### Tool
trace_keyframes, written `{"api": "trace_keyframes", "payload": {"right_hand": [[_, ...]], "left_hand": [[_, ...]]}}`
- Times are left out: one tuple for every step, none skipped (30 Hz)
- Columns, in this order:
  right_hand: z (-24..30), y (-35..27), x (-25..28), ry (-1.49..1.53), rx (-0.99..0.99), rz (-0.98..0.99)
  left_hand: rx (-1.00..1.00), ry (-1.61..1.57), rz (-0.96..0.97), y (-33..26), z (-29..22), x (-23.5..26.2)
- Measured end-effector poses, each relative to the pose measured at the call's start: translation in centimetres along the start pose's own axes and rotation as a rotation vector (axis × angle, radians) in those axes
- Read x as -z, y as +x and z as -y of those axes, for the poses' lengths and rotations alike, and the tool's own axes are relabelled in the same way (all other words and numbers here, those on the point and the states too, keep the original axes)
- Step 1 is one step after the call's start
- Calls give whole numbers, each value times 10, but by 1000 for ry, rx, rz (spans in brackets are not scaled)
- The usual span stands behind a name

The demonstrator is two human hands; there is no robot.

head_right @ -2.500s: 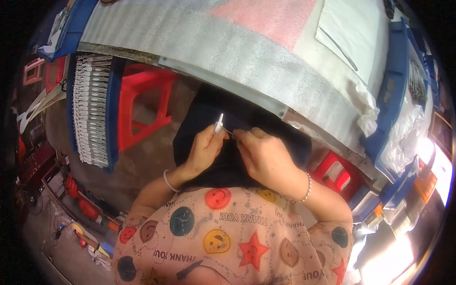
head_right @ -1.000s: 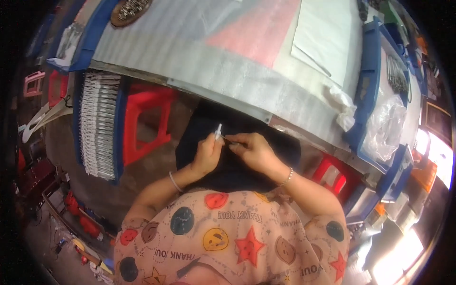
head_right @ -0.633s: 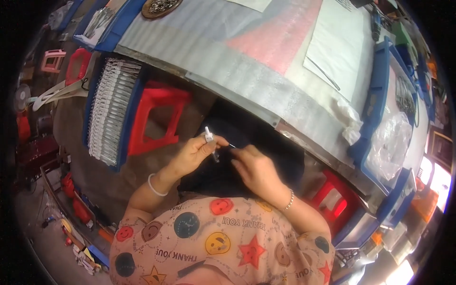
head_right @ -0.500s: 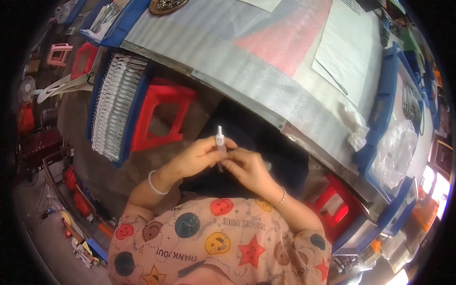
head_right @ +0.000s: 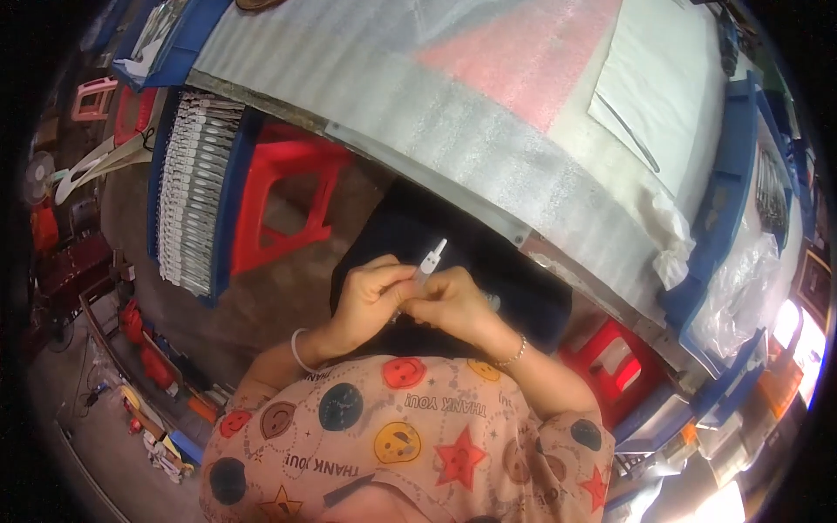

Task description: Assembling small hardware components using a screwdriver and cleaning them with a cloth.

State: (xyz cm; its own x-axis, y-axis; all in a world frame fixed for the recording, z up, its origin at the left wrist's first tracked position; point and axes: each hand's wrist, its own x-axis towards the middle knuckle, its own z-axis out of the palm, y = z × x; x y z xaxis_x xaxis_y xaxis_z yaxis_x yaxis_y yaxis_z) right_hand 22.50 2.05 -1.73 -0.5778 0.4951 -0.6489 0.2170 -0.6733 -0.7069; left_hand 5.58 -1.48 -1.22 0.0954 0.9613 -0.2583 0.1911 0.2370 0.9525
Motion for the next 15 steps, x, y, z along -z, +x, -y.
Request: {"api": "trace_keyframes", "payload": {"right_hand": [[-3, 4, 1, 16, -50, -13], [-4, 6, 0, 41, -84, -19], [-2, 6, -3, 44, -91, -20], [2, 5, -5, 43, -82, -11], [3, 5, -6, 41, -73, -2], [-1, 2, -7, 40, -88, 10], [-1, 1, -8, 40, -91, 12], [-1, 1, -10, 24, -106, -24], [0, 2, -10, 6, -122, -61], [3, 5, -11, -16, -66, -96], [6, 7, -10, -17, -68, -95], [8, 7, -11, -17, -56, -75], [10, 6, -11, -17, -43, -55], [15, 2, -11, -43, -108, -35], [17, -2, -12, -25, -120, -24]], "left_hand": [[10, 6, -13, 1, 6, -2], [20, 12, -26, 2, 9, -3], [27, 8, -23, 2, 9, -1], [27, -10, -3, 0, 9, 2], [27, -28, 16, -1, 9, 4], [-27, -28, 20, -5, 10, 3], [-23, -29, 19, -5, 12, 3], [-8, -59, 20, -4, 12, 1], [7, -91, 22, -1, 12, 0], [10, -93, 21, 2, 12, 2], [-2, -47, 23, 7, 11, 6], [-11, 1, 24, 8, 10, 10], [-29, 22, 39, 6, 9, 12], [-24, 22, 36, 3, 5, 12], [-32, 25, 55, 1, 1, 13]]}}
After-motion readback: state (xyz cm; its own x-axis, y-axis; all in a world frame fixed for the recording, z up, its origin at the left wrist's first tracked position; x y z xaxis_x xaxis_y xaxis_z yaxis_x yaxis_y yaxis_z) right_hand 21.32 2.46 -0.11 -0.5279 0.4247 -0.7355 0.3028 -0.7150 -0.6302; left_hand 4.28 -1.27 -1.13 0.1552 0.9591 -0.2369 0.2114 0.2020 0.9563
